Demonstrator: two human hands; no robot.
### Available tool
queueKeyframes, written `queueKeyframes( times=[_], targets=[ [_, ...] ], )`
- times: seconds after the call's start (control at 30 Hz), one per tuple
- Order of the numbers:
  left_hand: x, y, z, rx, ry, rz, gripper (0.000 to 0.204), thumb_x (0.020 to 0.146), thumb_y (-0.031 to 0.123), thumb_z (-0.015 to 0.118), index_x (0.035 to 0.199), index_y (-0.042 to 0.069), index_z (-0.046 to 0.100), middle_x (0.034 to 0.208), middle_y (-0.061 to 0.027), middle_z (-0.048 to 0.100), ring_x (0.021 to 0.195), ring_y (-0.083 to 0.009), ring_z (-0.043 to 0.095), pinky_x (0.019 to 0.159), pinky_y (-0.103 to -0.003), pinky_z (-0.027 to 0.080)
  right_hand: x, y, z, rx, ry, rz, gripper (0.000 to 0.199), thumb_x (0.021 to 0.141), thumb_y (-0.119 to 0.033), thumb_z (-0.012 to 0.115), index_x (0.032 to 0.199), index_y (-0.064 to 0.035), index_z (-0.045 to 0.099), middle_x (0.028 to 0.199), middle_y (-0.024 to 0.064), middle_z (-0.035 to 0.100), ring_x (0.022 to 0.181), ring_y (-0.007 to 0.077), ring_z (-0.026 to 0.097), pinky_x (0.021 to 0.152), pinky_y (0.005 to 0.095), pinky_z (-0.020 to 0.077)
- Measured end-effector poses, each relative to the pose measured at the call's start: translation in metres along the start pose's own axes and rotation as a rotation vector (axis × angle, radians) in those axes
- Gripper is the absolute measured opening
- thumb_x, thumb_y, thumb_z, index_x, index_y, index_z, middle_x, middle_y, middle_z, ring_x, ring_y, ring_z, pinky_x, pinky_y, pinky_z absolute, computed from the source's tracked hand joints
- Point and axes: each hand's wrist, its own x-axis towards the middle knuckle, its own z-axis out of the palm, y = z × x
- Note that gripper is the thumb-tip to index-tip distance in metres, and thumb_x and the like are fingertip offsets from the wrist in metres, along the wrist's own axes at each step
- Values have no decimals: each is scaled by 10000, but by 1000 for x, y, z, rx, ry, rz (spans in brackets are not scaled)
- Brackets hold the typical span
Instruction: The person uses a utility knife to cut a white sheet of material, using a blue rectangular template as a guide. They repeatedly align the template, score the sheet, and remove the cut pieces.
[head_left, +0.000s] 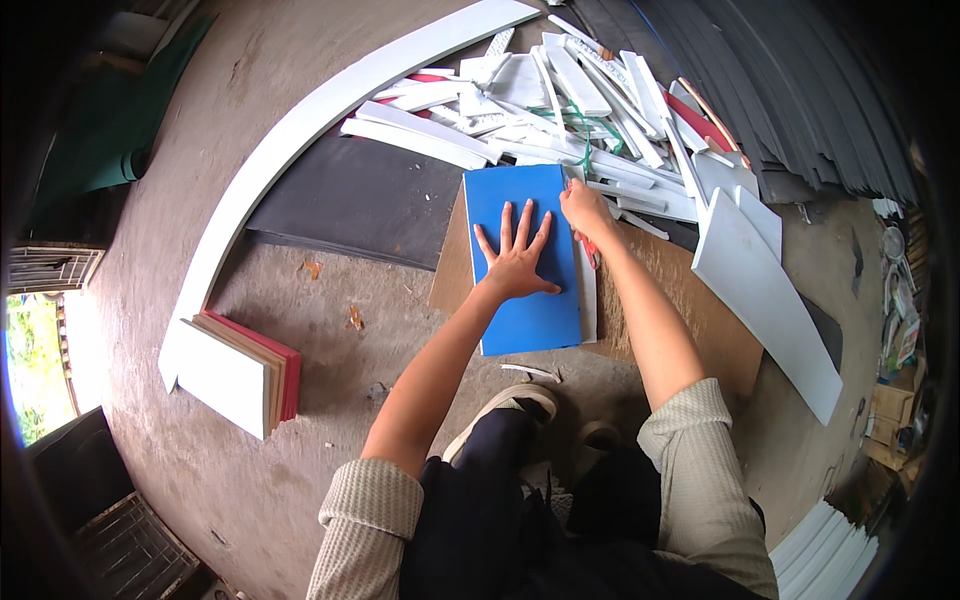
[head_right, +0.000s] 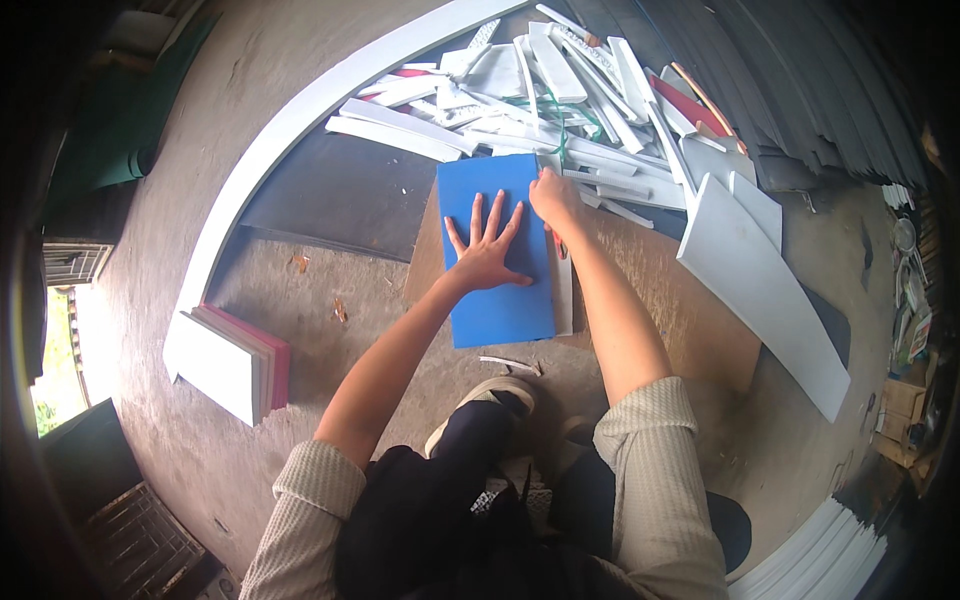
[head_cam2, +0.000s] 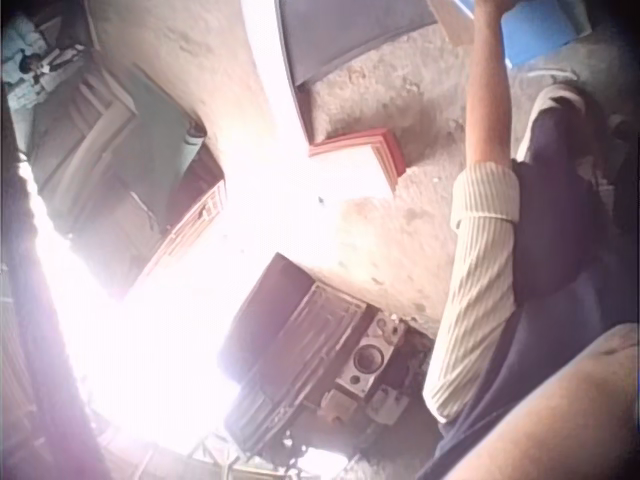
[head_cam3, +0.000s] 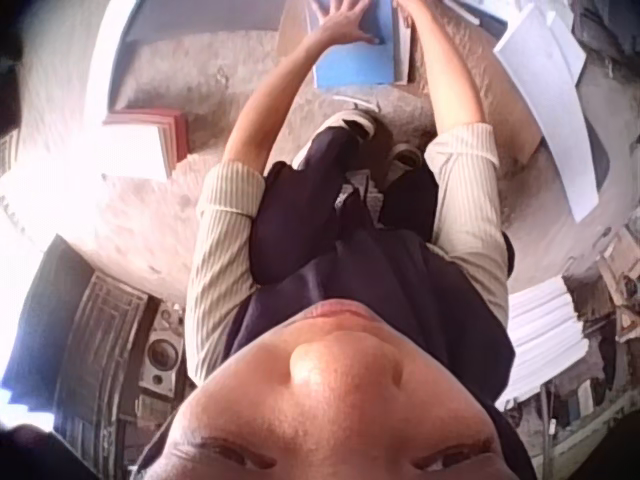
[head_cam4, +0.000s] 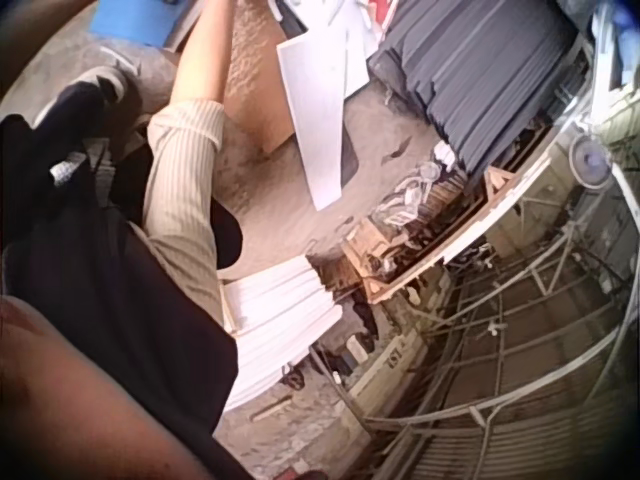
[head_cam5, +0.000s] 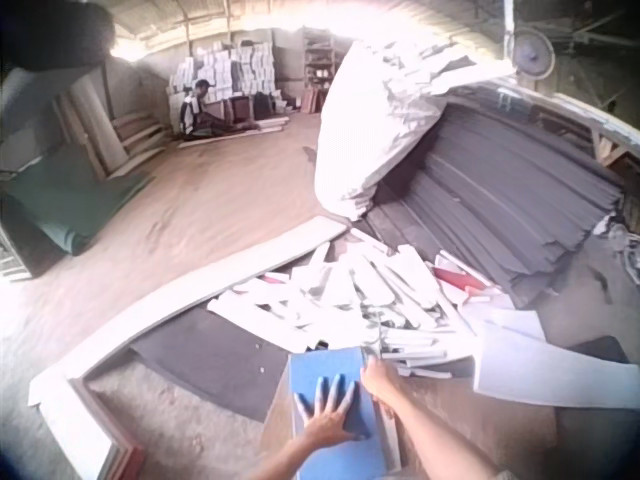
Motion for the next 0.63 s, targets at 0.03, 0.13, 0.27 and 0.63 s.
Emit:
queueKeyframes(
  times=[0.03,0.13,0.27,0.63],
  targets=[
    [0,0,1,2,3,-5,1193,458,563,729,1387,227,59,1442,-75,-81,1301,-328,-159,866,-697,-114,2,0,-1,54,-28,-16,308,840,-198,373,982,47,495,658,188,606,479,266,603,446,344,502],
    [3,2,3,9,8,-4,1194,460,568,727,1386,239,50,1442,-71,-85,1301,-329,-157,870,-694,-113,6,-4,-10,65,-126,36,295,831,-173,372,957,53,513,615,180,596,467,267,597,443,345,491],
    [10,12,6,-2,-15,-5,1204,452,577,727,1385,266,33,1441,-68,-103,1302,-327,-158,877,-687,-109,-20,17,-9,-42,-200,95,279,850,-195,381,963,34,493,585,170,581,416,254,570,420,373,480],
    [5,10,2,123,-40,-22,1214,465,608,713,1384,256,1,1439,-74,-107,1301,-323,-163,879,-687,-113,-253,115,54,-49,-88,65,286,834,-244,459,1038,-44,438,835,264,586,808,438,560,721,513,436]
  ],
)
